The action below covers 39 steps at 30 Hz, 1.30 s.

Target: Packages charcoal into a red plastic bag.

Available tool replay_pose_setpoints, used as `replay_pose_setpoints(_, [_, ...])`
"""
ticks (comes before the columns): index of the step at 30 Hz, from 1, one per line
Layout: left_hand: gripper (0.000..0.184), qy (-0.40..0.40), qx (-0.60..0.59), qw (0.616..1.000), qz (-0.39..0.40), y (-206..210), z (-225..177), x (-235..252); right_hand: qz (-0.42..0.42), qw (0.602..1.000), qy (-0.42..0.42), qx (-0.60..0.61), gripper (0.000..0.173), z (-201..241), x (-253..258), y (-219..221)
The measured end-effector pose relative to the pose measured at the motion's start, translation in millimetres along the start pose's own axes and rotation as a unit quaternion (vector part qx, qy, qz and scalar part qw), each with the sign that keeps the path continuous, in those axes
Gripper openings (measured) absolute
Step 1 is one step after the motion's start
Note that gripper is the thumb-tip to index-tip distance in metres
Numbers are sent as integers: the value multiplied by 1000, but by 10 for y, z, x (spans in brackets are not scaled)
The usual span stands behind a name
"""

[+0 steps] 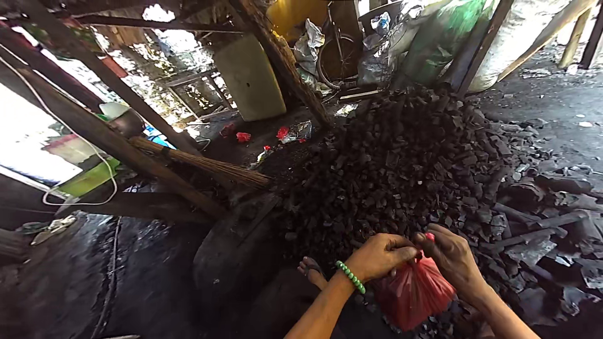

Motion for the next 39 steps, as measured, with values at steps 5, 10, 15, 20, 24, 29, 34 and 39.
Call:
replay_pose_setpoints(5, [19,29,-12,999,-29,-2,-25,37,124,957,163,205,25,-175,-233,15])
replay_pose_setpoints(10, [32,-28,140,989,-34,-53,-23,47,20,998,-49,26,22,20,-340,12])
replay_pose_setpoints(15, [36,22,242,966,-91,-31,-62,50,33,998,-29,35,26,-38,-319,36])
replay_pose_setpoints(20, [32,71,195,975,-80,38,-92,84,64,996,-8,62,26,-136,-213,-43])
replay_pose_setpoints(24, [24,-10,-161,987,4,114,85,84,50,997,-40,51,20,-53,-253,-82])
replay_pose_setpoints(29, [22,-19,-264,964,10,172,140,59,14,998,-45,51,48,71,-175,-114])
replay_pose_setpoints(34, [23,69,5,997,17,128,-70,-58,-73,994,-86,-9,37,227,-40,-107])
replay_pose_setpoints(39, [24,51,110,993,-7,15,-142,-169,-45,962,-207,-171,31,429,-57,-209])
Point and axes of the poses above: each hand's wrist, its own x-axis towards the middle knuckle, its own y-axis out of the palm, z = x × y, the point moved 6 cm from there along x, towards the middle knuckle, and after that the axes turned 1 degree about -y, right-handed, at the moved point
